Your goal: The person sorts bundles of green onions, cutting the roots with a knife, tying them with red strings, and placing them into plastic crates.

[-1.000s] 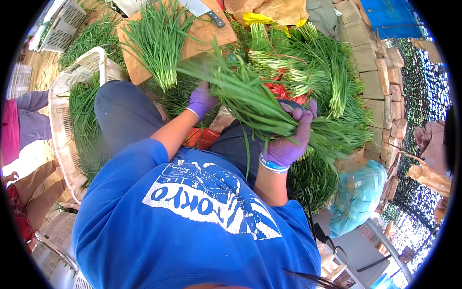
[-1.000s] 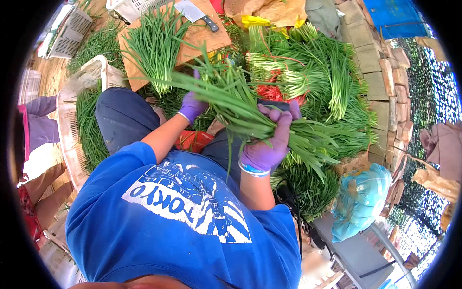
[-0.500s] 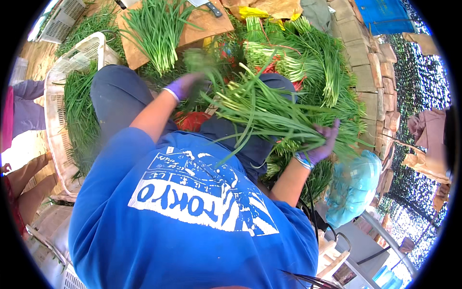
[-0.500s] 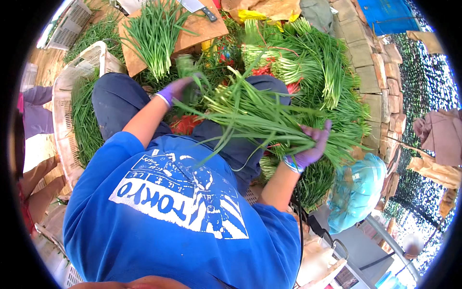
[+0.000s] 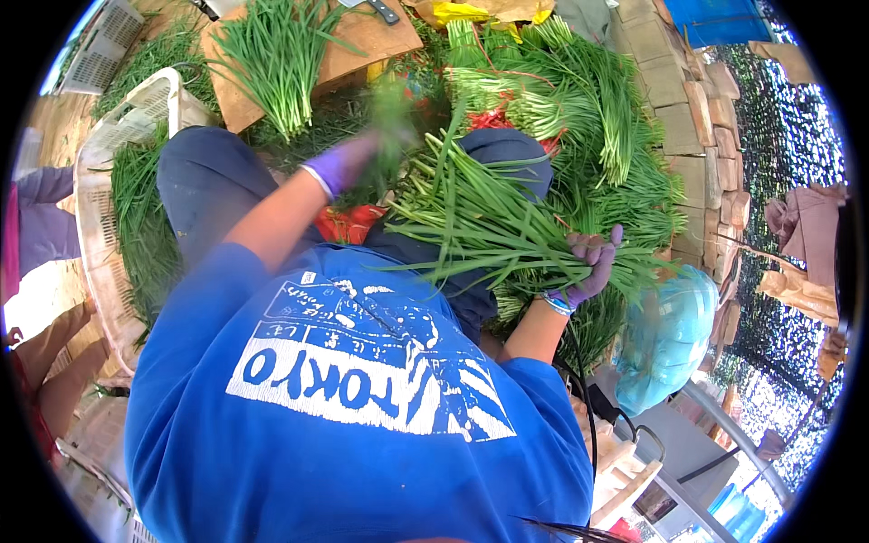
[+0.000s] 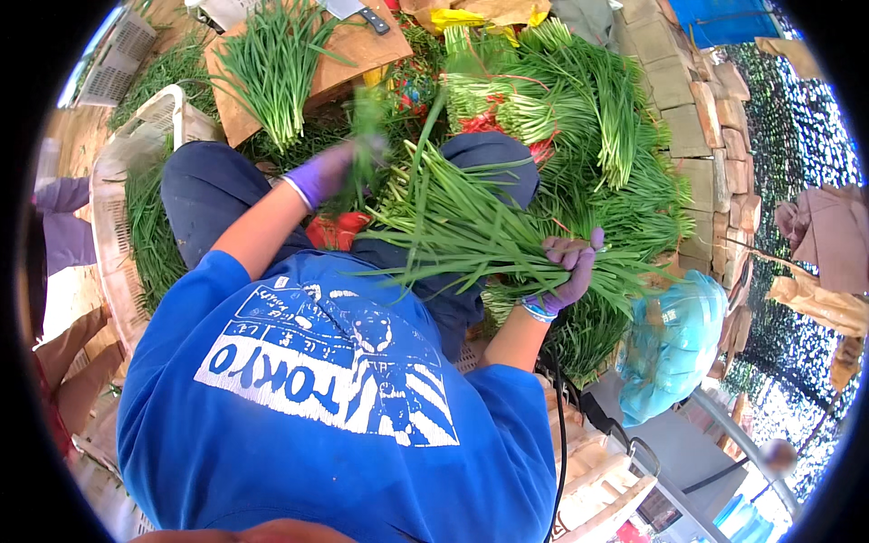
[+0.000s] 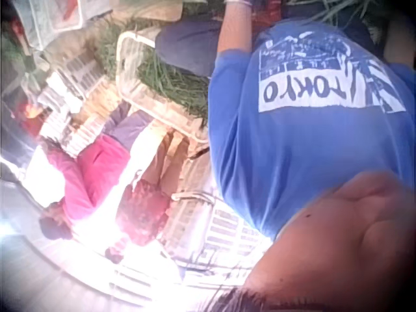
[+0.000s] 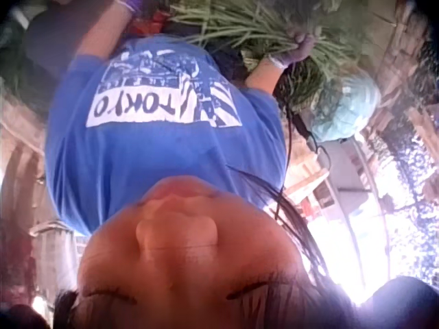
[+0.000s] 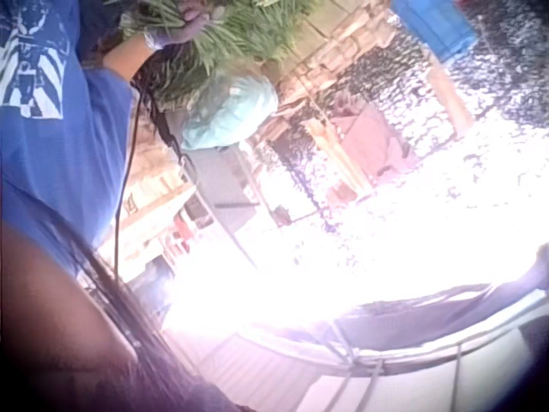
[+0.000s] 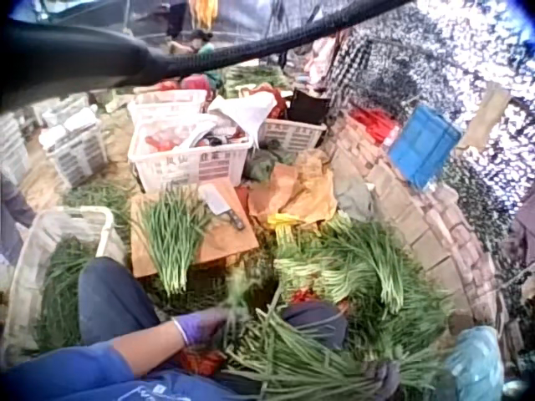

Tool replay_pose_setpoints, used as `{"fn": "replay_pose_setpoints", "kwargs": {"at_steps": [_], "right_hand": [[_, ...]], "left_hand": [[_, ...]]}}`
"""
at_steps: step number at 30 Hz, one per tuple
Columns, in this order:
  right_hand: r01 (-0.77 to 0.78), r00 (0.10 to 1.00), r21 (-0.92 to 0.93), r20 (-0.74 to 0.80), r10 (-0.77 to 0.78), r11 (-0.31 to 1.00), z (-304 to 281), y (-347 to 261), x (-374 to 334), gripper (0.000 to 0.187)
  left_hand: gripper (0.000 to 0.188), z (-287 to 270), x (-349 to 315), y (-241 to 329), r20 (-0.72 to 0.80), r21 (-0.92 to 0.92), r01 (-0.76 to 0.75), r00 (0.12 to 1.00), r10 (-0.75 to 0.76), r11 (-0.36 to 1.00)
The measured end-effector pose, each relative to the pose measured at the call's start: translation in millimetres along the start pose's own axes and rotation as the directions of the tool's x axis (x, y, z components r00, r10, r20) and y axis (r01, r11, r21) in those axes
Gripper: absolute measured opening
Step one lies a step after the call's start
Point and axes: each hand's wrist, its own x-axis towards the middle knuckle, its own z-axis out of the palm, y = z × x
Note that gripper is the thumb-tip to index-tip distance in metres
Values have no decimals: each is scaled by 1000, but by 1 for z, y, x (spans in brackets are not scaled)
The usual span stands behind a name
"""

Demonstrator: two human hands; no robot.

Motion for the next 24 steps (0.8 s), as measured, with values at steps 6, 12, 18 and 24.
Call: {"fn": "replay_pose_setpoints", "kwargs": {"at_steps": [6,12,18,24], "right_hand": [[23,1000,-57,-11,-24,998,35,7,8,32],[3,993,107,-117,9,994,-17,-13,-6,28],[5,971,151,235,-41,989,24,3,6,16],[-127,811,131,585,27,983,53,5,20,9]], "left_hand": [[76,19,19,-50,-101,427,134,990,-99,894],[30,-58,-14,-52,-331,875,279,941,66,396],[41,-55,32,-8,211,-78,-189,957,201,979],[76,64,-1,44,483,518,-143,863,-150,843]]}}
